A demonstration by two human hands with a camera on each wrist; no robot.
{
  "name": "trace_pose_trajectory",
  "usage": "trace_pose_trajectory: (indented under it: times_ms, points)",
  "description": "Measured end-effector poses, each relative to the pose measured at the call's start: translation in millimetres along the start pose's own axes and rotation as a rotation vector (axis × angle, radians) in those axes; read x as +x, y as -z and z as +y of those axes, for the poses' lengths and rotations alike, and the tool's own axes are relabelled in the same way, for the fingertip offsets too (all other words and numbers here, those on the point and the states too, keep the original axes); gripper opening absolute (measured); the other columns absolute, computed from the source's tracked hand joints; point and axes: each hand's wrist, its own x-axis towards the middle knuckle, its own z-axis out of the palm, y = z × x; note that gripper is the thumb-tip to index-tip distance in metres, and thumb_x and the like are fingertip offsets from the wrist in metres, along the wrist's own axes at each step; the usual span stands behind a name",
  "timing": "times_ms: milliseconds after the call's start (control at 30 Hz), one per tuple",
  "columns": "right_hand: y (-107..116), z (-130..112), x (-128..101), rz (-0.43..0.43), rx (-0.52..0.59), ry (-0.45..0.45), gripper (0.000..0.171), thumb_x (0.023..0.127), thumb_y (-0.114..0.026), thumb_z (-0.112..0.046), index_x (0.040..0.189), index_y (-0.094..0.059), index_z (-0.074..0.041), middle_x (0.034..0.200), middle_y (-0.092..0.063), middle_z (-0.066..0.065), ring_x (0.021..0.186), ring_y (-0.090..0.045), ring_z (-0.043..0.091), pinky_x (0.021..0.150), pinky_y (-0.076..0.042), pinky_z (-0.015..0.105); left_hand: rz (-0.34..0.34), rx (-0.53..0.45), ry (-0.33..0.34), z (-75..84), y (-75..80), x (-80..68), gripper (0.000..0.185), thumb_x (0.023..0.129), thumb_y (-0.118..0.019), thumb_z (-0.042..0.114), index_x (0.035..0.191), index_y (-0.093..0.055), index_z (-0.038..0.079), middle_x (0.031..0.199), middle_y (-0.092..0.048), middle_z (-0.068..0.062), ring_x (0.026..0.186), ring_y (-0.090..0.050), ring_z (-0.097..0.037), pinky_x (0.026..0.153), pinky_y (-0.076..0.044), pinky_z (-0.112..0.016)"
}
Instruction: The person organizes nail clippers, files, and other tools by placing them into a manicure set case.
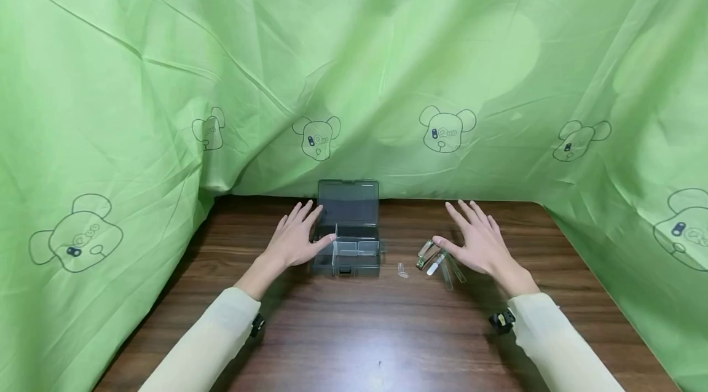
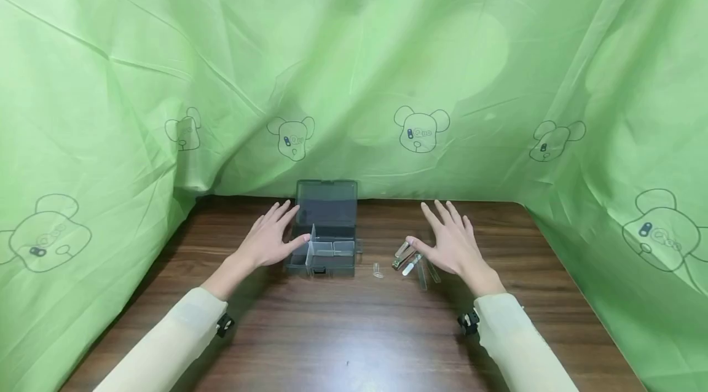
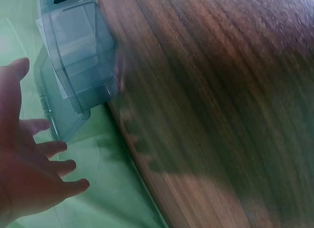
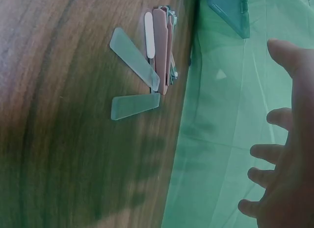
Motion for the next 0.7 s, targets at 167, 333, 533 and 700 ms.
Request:
trace_pose_trajectory:
  times_ms: [167, 333, 533, 700]
  points:
    - [-2, 0, -2, -0.009, 0.006, 0.009, 0.095, 0.097, -0.059, -0.072, 0.169, -0.029, -0.018, 0.172, -0.025, 0.021, 0.159, -0.015, 0.045, 0.121, -0.013, 0.076, -0.012, -0.003, 0.013, 1.0, -1.4, -2.3, 0.091, 0.098, -0.056, 0.073, 0.169, -0.03, 0.022, 0.176, -0.02, -0.009, 0.162, -0.011, -0.036, 0.126, -0.016, -0.068]
    - [-5, 0, -3, -0.002, 0.016, 0.019, 0.095, 0.097, -0.06, -0.071, 0.169, -0.029, -0.018, 0.171, -0.027, 0.021, 0.159, -0.016, 0.044, 0.12, -0.017, 0.076, -0.024, -0.015, 0.016, 0.5, -3.4, -2.2, 0.092, 0.098, -0.055, 0.074, 0.169, -0.029, 0.023, 0.176, -0.018, -0.008, 0.162, -0.011, -0.035, 0.126, -0.016, -0.068]
    - [-11, -6, -2, -0.01, 0.047, 0.043, 0.092, 0.098, -0.061, -0.067, 0.169, -0.03, -0.018, 0.17, -0.03, 0.02, 0.158, -0.019, 0.044, 0.118, -0.023, 0.077, -0.006, -0.058, 0.011, -3.7, -5.0, -0.6, 0.092, 0.098, -0.055, 0.074, 0.168, -0.032, 0.018, 0.175, -0.023, -0.012, 0.16, -0.019, -0.04, 0.121, -0.025, -0.072]
    - [-17, -14, -6, -0.015, 0.107, 0.083, 0.091, 0.097, -0.067, -0.062, 0.169, -0.03, -0.018, 0.169, -0.034, 0.018, 0.155, -0.027, 0.044, 0.116, -0.03, 0.076, -0.032, -0.194, 0.031, -8.8, -7.7, -0.1, 0.09, 0.1, -0.055, 0.071, 0.168, -0.031, 0.016, 0.173, -0.026, -0.015, 0.156, -0.027, -0.043, 0.119, -0.032, -0.07]
